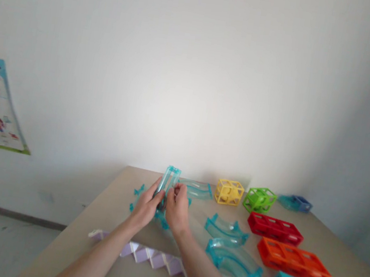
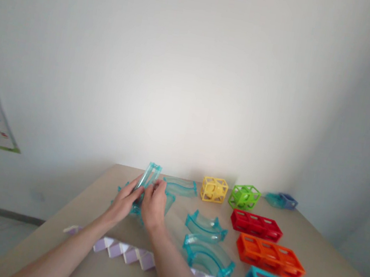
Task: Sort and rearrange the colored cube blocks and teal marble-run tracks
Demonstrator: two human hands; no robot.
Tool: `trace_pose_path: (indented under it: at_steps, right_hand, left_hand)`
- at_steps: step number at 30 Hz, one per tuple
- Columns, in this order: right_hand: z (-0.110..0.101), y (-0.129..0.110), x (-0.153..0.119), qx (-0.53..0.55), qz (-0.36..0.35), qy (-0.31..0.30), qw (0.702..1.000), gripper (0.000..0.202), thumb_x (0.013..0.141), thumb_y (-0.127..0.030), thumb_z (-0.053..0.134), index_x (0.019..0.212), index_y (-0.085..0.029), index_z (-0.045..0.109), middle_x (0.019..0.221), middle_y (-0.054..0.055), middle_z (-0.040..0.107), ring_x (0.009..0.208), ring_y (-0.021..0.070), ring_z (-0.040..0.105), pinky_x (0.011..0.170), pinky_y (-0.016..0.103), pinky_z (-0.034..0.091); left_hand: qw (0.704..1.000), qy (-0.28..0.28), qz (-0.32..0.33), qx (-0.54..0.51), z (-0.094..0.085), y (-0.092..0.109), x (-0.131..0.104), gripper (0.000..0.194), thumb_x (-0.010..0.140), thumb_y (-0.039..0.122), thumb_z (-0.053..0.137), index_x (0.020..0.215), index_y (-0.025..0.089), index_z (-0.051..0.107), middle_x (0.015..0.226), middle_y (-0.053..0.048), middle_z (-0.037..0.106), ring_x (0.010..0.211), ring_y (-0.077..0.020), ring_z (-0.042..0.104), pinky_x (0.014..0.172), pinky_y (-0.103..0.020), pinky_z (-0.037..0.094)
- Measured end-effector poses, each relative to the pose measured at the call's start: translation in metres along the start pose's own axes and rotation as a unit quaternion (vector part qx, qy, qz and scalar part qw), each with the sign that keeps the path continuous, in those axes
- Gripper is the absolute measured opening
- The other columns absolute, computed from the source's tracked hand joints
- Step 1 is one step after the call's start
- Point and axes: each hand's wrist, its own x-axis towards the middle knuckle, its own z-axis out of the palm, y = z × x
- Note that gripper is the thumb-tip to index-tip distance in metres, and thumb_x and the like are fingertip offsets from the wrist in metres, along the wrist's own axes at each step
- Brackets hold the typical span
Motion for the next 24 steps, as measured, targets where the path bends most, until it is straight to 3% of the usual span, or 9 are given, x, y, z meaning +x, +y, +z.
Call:
trace_pose_path:
  at_steps: [2, 4, 6, 8, 10, 14, 17, 20, 24]
  right_hand:
    - [0.000, 0.013, 0.005, 0.012, 0.028, 0.002, 1.000, 0.013, 0.089, -0.030, 0.035, 0.097, -0.021, 0.041, 0.076, 0.000, 0.059, 0.060, 0.0133, 0.058, 0.053, 0.022, 0.045]
    - [-0.003, 0.023, 0.009, 0.017, 0.064, 0.002, 0.998, 0.016, 0.089, -0.030, 0.032, 0.100, -0.020, 0.040, 0.067, -0.004, 0.055, 0.051, 0.0121, 0.055, 0.046, 0.021, 0.043]
    - [-0.007, 0.030, 0.011, 0.011, 0.099, -0.004, 0.995, 0.019, 0.089, -0.028, 0.032, 0.102, -0.019, 0.041, 0.058, -0.007, 0.052, 0.043, 0.0118, 0.052, 0.041, 0.020, 0.041]
    - [-0.011, 0.034, 0.011, -0.006, 0.129, -0.021, 0.991, 0.020, 0.087, -0.026, 0.037, 0.103, -0.017, 0.045, 0.050, -0.008, 0.051, 0.039, 0.0124, 0.052, 0.040, 0.021, 0.042]
    - [-0.014, 0.035, 0.010, -0.031, 0.153, -0.040, 0.987, 0.021, 0.086, -0.024, 0.042, 0.103, -0.015, 0.051, 0.045, -0.007, 0.051, 0.036, 0.0131, 0.052, 0.039, 0.021, 0.042]
    - [-0.019, 0.027, 0.006, -0.106, 0.174, -0.059, 0.977, 0.026, 0.088, -0.025, 0.044, 0.106, -0.013, 0.059, 0.058, 0.001, 0.065, 0.040, 0.0132, 0.058, 0.040, 0.021, 0.044]
    - [-0.025, 0.019, 0.003, -0.191, 0.165, -0.071, 0.965, 0.030, 0.089, -0.025, 0.044, 0.108, -0.013, 0.063, 0.075, 0.008, 0.072, 0.048, 0.0154, 0.064, 0.046, 0.024, 0.048]
    - [-0.032, 0.010, 0.001, -0.295, 0.130, -0.074, 0.944, 0.030, 0.088, -0.029, 0.049, 0.102, -0.011, 0.069, 0.087, 0.015, 0.073, 0.074, 0.0249, 0.071, 0.066, 0.031, 0.053]
    - [-0.048, -0.004, 0.015, -0.414, 0.063, -0.089, 0.904, 0.032, 0.089, -0.030, 0.047, 0.101, -0.010, 0.070, 0.104, 0.023, 0.069, 0.106, 0.0348, 0.062, 0.088, 0.042, 0.046]
  left_hand:
    - [0.997, 0.002, -0.060, -0.041, -0.001, -0.001, 0.002, 0.043, 0.083, 0.046, 0.052, 0.117, 0.020, 0.058, 0.103, -0.007, 0.068, 0.088, -0.0220, 0.066, 0.068, -0.029, 0.054]
    - [0.989, 0.024, -0.123, -0.077, -0.003, -0.001, 0.003, 0.044, 0.082, 0.051, 0.050, 0.110, 0.019, 0.058, 0.092, -0.006, 0.067, 0.059, -0.0161, 0.062, 0.044, -0.025, 0.046]
    - [0.983, 0.066, -0.158, -0.062, -0.008, 0.001, 0.005, 0.045, 0.083, 0.052, 0.045, 0.112, 0.019, 0.056, 0.088, -0.005, 0.065, 0.044, -0.0119, 0.055, 0.036, -0.023, 0.038]
    - [0.978, 0.110, -0.171, 0.041, -0.015, 0.003, 0.007, 0.048, 0.085, 0.046, 0.045, 0.126, 0.022, 0.049, 0.087, -0.004, 0.066, 0.043, -0.0125, 0.055, 0.041, -0.025, 0.040]
    - [0.958, 0.129, -0.166, 0.194, -0.021, 0.004, 0.008, 0.058, 0.084, 0.039, 0.049, 0.139, 0.023, 0.039, 0.092, -0.007, 0.068, 0.061, -0.0185, 0.065, 0.057, -0.029, 0.048]
    - [0.889, 0.062, -0.156, 0.425, -0.023, 0.007, 0.006, 0.056, 0.084, 0.031, 0.048, 0.138, 0.018, 0.046, 0.110, -0.017, 0.066, 0.101, -0.0294, 0.064, 0.085, -0.036, 0.047]
    - [0.859, 0.019, -0.147, 0.489, -0.018, 0.008, 0.002, 0.049, 0.083, 0.033, 0.048, 0.128, 0.016, 0.057, 0.116, -0.019, 0.063, 0.100, -0.0308, 0.064, 0.086, -0.038, 0.047]
    - [0.847, 0.006, -0.132, 0.515, -0.016, 0.006, -0.001, 0.043, 0.083, 0.036, 0.048, 0.118, 0.018, 0.065, 0.112, -0.018, 0.064, 0.097, -0.0308, 0.065, 0.084, -0.039, 0.048]
    - [0.841, 0.025, -0.099, 0.531, -0.015, 0.004, -0.002, 0.040, 0.086, 0.038, 0.047, 0.109, 0.017, 0.071, 0.102, -0.019, 0.064, 0.100, -0.0322, 0.060, 0.088, -0.040, 0.045]
